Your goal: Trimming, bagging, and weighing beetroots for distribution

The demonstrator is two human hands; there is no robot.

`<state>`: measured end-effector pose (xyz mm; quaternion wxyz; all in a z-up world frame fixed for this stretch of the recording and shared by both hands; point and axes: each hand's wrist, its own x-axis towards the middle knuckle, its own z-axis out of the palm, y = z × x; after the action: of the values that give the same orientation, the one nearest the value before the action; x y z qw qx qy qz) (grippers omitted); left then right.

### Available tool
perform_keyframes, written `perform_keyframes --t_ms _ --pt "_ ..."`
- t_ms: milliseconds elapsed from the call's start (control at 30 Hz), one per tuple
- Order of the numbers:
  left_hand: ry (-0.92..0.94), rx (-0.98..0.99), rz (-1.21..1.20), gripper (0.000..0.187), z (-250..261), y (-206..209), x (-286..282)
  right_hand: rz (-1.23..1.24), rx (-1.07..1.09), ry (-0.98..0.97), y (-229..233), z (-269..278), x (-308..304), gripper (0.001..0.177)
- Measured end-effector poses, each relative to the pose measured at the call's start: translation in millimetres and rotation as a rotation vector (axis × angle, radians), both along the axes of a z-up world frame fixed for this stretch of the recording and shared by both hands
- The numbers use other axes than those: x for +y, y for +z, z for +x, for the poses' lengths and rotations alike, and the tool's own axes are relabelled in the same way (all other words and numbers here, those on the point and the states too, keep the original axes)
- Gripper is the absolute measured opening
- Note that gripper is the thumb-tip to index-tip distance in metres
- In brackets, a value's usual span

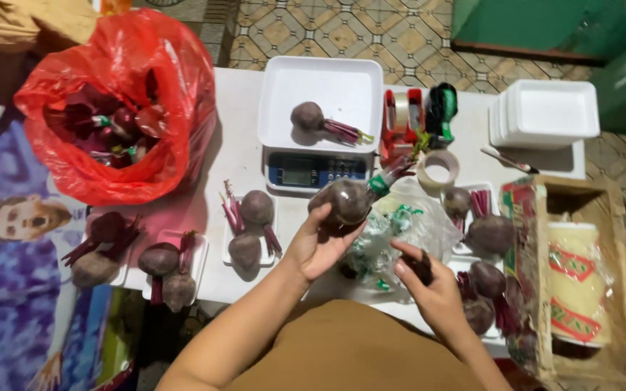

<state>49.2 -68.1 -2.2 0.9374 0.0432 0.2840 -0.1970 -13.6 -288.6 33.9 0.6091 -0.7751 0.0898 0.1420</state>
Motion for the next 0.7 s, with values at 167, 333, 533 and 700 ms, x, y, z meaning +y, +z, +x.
perform_keyframes --t_ms 167,333,533,700 --pt "-0.086 -0.101 -0.019 0.092 -28 11 -4 0.185 -0.179 0.16 -33 -6 5 0.071" --pt "-0.225 -0.155 0.06 0.07 -40 18 -3 0.329 -0.197 0.192 -36 -8 7 0.08" --pt "-0.398 -0.421 0.441 0.051 -50 -12 2 0.23 -0.289 0.206 -25 -2 -6 0.049" --pt "-0.422 -0.215 0.159 0.062 -53 6 -8 0.087 -0.241 0.369 36 -1 6 0.071"
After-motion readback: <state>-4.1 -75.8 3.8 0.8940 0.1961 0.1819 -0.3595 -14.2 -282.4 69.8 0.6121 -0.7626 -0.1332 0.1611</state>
